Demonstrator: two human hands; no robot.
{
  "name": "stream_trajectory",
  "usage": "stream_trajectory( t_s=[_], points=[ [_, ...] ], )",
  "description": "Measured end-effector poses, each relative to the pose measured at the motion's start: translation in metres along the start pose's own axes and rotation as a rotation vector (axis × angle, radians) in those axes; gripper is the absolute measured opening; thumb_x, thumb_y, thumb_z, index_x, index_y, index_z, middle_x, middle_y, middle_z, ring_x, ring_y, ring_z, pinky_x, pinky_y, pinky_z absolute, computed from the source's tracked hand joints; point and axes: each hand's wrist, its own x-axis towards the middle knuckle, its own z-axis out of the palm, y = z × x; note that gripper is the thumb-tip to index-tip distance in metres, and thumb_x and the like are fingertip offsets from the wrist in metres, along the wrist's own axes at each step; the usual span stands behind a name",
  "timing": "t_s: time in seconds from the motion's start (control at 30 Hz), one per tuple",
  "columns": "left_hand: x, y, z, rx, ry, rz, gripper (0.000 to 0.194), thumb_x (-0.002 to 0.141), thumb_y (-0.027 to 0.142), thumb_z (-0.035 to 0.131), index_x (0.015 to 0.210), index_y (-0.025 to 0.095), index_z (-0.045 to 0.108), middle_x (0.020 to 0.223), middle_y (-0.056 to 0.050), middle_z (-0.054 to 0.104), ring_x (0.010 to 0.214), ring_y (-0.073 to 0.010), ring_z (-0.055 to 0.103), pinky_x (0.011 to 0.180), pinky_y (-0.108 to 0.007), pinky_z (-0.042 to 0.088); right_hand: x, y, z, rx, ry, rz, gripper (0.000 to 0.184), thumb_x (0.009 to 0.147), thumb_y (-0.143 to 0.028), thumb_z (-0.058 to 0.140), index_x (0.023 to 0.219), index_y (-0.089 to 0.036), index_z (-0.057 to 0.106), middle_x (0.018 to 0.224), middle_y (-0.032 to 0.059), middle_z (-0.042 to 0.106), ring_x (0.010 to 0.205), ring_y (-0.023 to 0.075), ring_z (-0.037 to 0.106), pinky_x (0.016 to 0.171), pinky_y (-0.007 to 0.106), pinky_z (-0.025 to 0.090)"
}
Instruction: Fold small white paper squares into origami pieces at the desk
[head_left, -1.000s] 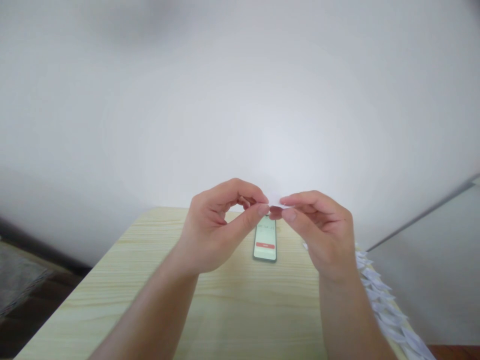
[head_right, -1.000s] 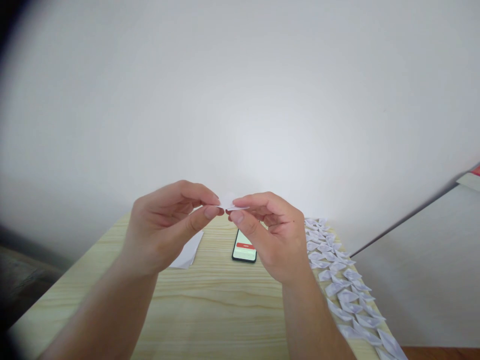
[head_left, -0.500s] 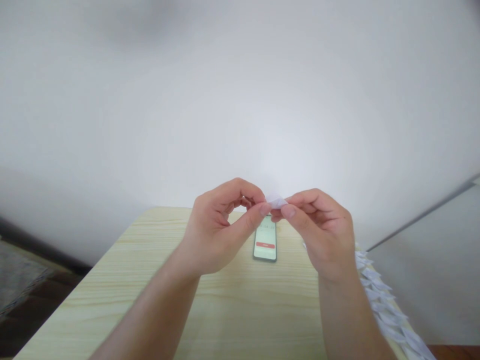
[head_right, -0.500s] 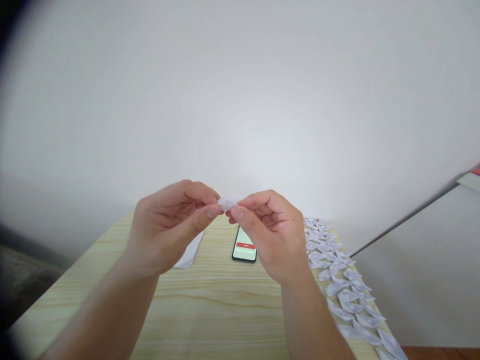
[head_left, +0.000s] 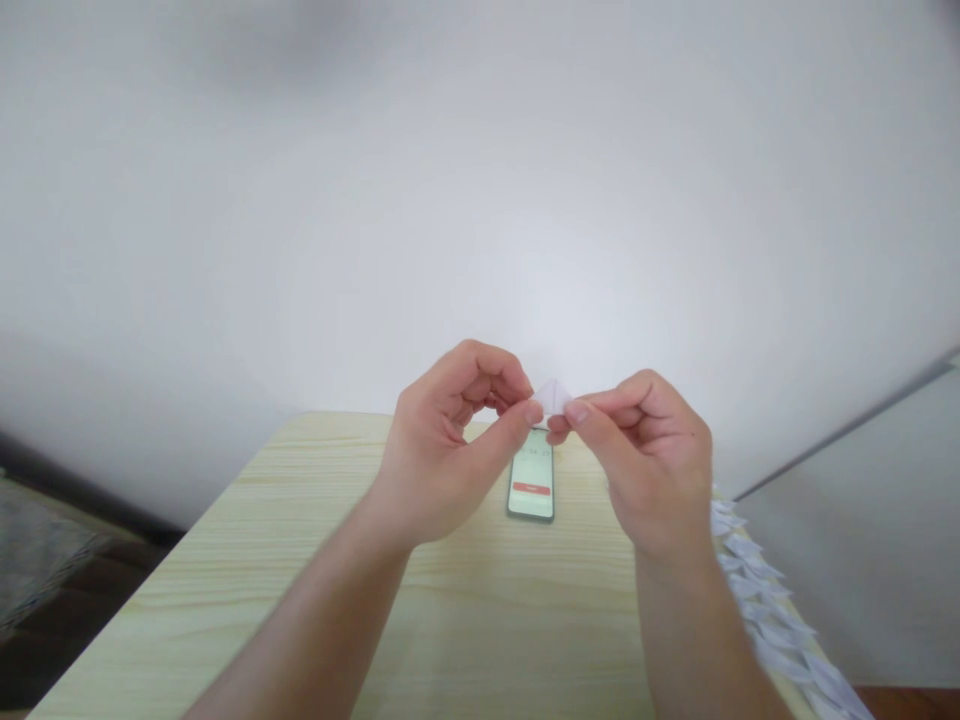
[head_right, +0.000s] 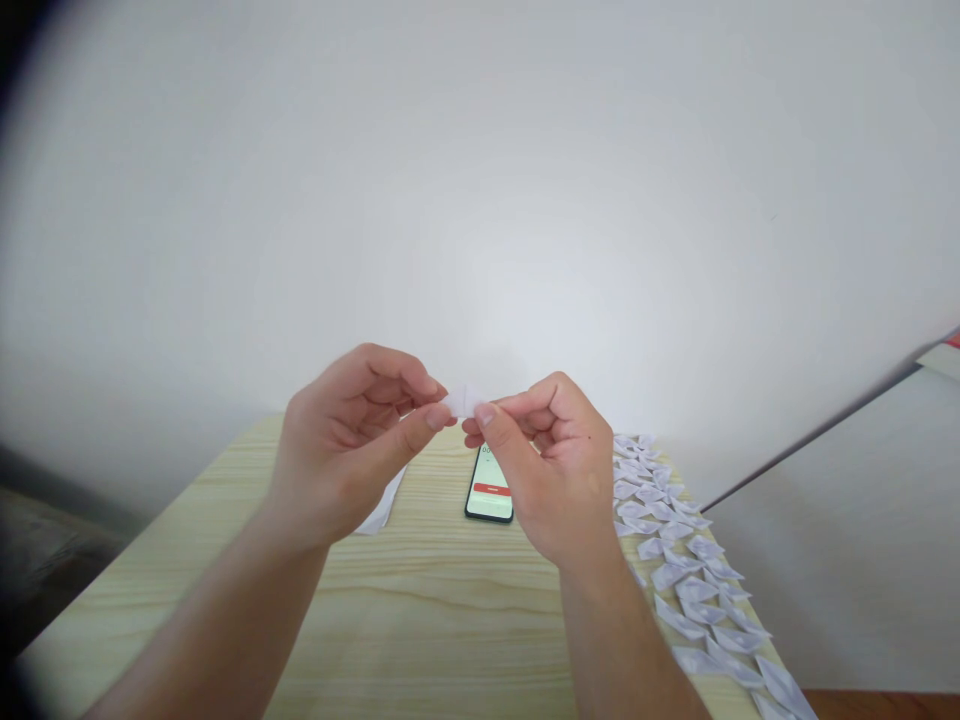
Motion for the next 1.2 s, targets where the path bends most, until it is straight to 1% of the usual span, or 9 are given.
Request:
stream_trajectory(
  t_s=[0.2,0.33,0.43,0.53,0.6,0.7,0.93,1.1,1.2],
  points=[
    [0.001,-0.003,-0.001,0.037,-0.012,0.010,0.012,0.089,0.020,0.075,0.093,0.019,0.063,0.088,-0.003,0.065,0.082,-0.0161,0.063,0.074,-0.032,0.054,-0.005,0.001,0.006,-0.141,0.097,-0.065,0.015,0.089,-0.024,0.078,0.084,-0.022,0.063,0.077,0.0010,0.077,0.072,0.0178,0.076,0.065,0.029,0.061],
    [0.000,-0.003,-0.002,0.104,-0.028,0.027,0.008,0.091,0.020,0.072,0.092,0.019,0.064,0.087,-0.003,0.064,0.083,-0.0159,0.061,0.077,-0.032,0.052,-0.004,0.001,0.006,-0.158,0.104,-0.071,0.014,0.089,-0.024,0.077,0.084,-0.022,0.063,0.076,0.0006,0.076,0.072,0.0176,0.076,0.065,0.029,0.060],
    [0.000,-0.003,-0.002,0.114,-0.046,0.031,0.007,0.092,0.020,0.071,0.094,0.020,0.064,0.089,-0.003,0.064,0.085,-0.0167,0.061,0.079,-0.033,0.052,0.001,0.004,0.001,-0.074,0.013,0.003,0.013,0.089,-0.025,0.077,0.095,-0.023,0.065,0.075,-0.0010,0.076,0.072,0.0169,0.075,0.067,0.029,0.061],
    [0.000,-0.003,-0.002,0.126,-0.042,0.043,0.006,0.092,0.021,0.070,0.094,0.020,0.064,0.090,-0.004,0.065,0.086,-0.0172,0.062,0.079,-0.034,0.052,0.007,0.006,-0.004,-0.015,-0.137,0.093,0.023,0.090,-0.032,0.077,0.109,-0.024,0.068,0.080,-0.0003,0.076,0.072,0.0172,0.074,0.067,0.030,0.062],
    [0.001,-0.002,-0.002,0.148,-0.037,0.055,0.006,0.093,0.022,0.070,0.094,0.020,0.064,0.089,-0.003,0.065,0.085,-0.0172,0.062,0.080,-0.033,0.052,0.008,0.005,-0.006,-0.043,-0.207,0.109,0.017,0.091,-0.035,0.075,0.102,-0.022,0.072,0.081,0.0010,0.076,0.072,0.0165,0.073,0.066,0.029,0.061],
    [0.001,-0.001,-0.002,0.188,-0.044,0.068,0.008,0.093,0.024,0.070,0.093,0.021,0.064,0.088,-0.003,0.065,0.084,-0.0171,0.061,0.080,-0.033,0.052,0.008,0.002,-0.007,-0.118,-0.217,0.090,0.016,0.093,-0.037,0.073,0.091,-0.021,0.075,0.078,0.0012,0.075,0.072,0.0149,0.070,0.065,0.026,0.057],
    [0.002,0.002,-0.005,0.282,-0.070,0.014,0.014,0.092,0.031,0.071,0.100,0.021,0.065,0.085,-0.002,0.067,0.081,-0.0162,0.062,0.076,-0.031,0.050,0.006,-0.001,-0.010,-0.168,-0.212,0.097,0.020,0.093,-0.038,0.073,0.086,-0.020,0.072,0.075,0.0006,0.073,0.069,0.0135,0.067,0.062,0.025,0.052],
    [0.004,0.007,-0.009,0.399,-0.172,-0.037,0.018,0.096,0.033,0.064,0.086,0.020,0.069,0.079,0.000,0.067,0.074,-0.0134,0.058,0.069,-0.028,0.045,0.006,0.000,-0.010,-0.186,-0.189,0.088,0.020,0.093,-0.039,0.073,0.084,-0.020,0.071,0.073,0.0007,0.073,0.068,0.0140,0.067,0.062,0.025,0.052],
    [0.004,0.008,-0.011,0.398,-0.184,-0.041,0.018,0.097,0.032,0.062,0.086,0.020,0.069,0.078,0.001,0.067,0.073,-0.0130,0.056,0.067,-0.027,0.044,0.006,-0.001,-0.010,-0.201,-0.179,0.091,0.021,0.092,-0.040,0.073,0.083,-0.020,0.071,0.073,0.0011,0.073,0.067,0.0142,0.067,0.061,0.025,0.052]
  ],
)
